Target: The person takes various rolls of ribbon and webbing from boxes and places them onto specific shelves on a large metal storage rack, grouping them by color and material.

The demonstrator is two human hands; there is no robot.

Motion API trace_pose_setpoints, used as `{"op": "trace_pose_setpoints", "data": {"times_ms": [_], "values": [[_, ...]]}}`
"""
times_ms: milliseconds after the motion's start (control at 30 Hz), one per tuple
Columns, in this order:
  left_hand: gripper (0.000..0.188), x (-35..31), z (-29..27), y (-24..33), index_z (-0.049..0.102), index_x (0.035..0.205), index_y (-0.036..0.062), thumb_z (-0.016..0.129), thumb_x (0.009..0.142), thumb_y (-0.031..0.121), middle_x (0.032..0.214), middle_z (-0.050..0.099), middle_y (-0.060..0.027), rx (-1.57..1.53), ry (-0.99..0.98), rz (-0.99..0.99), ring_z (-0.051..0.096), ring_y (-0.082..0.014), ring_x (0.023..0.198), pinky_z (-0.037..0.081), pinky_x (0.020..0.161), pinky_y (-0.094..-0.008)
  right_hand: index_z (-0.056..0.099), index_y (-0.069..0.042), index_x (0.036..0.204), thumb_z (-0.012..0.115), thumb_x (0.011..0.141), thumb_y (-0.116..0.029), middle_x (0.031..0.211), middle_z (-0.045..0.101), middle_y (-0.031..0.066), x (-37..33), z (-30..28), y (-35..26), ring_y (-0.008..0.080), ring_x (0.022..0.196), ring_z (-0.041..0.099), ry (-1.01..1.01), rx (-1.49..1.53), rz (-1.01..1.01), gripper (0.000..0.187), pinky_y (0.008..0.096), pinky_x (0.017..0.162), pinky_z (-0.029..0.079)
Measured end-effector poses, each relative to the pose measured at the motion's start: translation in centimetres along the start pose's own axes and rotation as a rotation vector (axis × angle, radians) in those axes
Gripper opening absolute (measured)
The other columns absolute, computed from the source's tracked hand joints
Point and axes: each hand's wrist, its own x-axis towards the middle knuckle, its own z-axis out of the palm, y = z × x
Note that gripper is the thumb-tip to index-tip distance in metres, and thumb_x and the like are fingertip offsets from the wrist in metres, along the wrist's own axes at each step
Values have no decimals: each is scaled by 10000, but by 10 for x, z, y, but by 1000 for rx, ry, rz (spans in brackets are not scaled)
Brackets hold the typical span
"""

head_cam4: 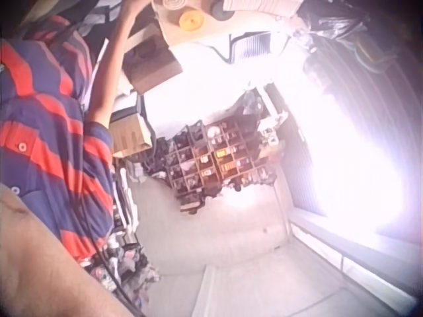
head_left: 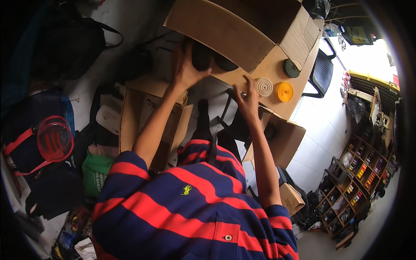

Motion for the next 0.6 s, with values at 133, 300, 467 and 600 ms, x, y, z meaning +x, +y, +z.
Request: {"op": "trace_pose_setpoints", "data": {"times_ms": [133,300,467,600], "values": [[1085,-52,-22,50,309,1414,165,881,507,336,1332,313,-266,-74,-113,-83,354,-444,1206,333,1001,-540,490,15,1253,724,819,-250,1189,591,168,-3,21,-50,198,1057,575,-282,850,395,560,329,876,457],[904,-81,-39,53,380,1377,119,836,623,319,1292,433,-166,-365,-173,-134,447,-329,1166,397,948,-429,524,27,1184,720,802,-200,1066,619,119,-16,15,-52,169,980,575,-282,733,261,485,294,867,449],[571,-59,-34,9,501,1250,13,697,811,322,1195,559,-189,-450,-144,-283,539,-341,1109,443,907,-404,474,4,1253,725,804,-141,1082,611,119,-32,-9,-49,152,984,577,-365,735,347,534,282,860,460],[718,11,0,-39,463,1288,11,733,746,396,1273,495,-256,-155,-52,8,467,-372,1216,395,981,-431,405,-24,1322,721,797,-95,1094,608,121,-48,-16,-51,162,995,584,-262,767,334,617,283,872,464]]}}
